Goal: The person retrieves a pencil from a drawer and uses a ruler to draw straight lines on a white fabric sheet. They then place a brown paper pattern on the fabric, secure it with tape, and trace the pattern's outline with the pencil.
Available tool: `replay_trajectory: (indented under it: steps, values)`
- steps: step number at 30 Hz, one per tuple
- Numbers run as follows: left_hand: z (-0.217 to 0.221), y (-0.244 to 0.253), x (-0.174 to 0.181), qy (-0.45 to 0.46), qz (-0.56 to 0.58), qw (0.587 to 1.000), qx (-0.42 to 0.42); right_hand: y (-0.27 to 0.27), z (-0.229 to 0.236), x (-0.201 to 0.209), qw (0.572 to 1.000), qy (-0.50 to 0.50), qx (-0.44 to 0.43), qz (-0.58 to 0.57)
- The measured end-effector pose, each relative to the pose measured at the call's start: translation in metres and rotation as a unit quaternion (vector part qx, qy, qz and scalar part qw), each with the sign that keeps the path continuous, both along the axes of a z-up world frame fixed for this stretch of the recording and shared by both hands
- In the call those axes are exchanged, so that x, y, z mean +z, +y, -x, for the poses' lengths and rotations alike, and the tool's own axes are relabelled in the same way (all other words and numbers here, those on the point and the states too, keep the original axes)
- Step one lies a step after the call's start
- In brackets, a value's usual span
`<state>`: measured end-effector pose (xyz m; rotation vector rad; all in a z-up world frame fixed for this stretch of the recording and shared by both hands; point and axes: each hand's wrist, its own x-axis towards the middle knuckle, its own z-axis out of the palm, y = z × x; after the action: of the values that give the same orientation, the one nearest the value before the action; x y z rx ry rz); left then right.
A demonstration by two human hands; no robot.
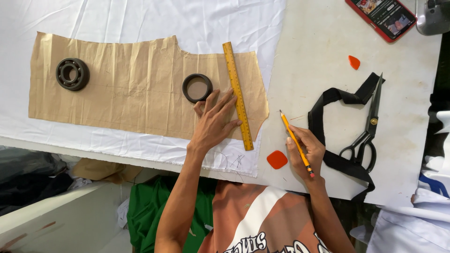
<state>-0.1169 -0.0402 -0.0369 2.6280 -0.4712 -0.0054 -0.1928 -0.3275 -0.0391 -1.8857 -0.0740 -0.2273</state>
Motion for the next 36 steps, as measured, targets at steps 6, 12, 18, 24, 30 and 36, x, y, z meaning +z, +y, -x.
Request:
replay_trajectory:
  steps: [6,12,18,24,30,36]
  values:
    - [-0.001,0.001,-0.005,-0.004,-0.004,1.000,0.003,-0.002,0.000,-0.004,1.000,-0.005,0.004,0.002]
    - [0.001,0.001,-0.001,-0.001,0.003,1.000,0.002,-0.002,0.001,-0.004,1.000,-0.006,0.006,0.005]
    - [0.000,0.001,-0.001,0.003,-0.001,1.000,0.002,0.001,0.001,0.001,1.000,-0.007,0.017,-0.005]
    - [0.001,-0.001,0.004,-0.002,0.001,1.000,0.005,0.002,-0.001,0.006,1.000,-0.001,0.023,0.001]
    - [0.001,0.000,0.005,-0.001,0.003,1.000,0.004,0.000,-0.001,0.000,1.000,0.000,0.029,-0.006]
    - [0.001,-0.001,0.007,0.009,0.001,1.000,0.004,0.000,-0.002,0.001,1.000,-0.003,0.028,-0.007]
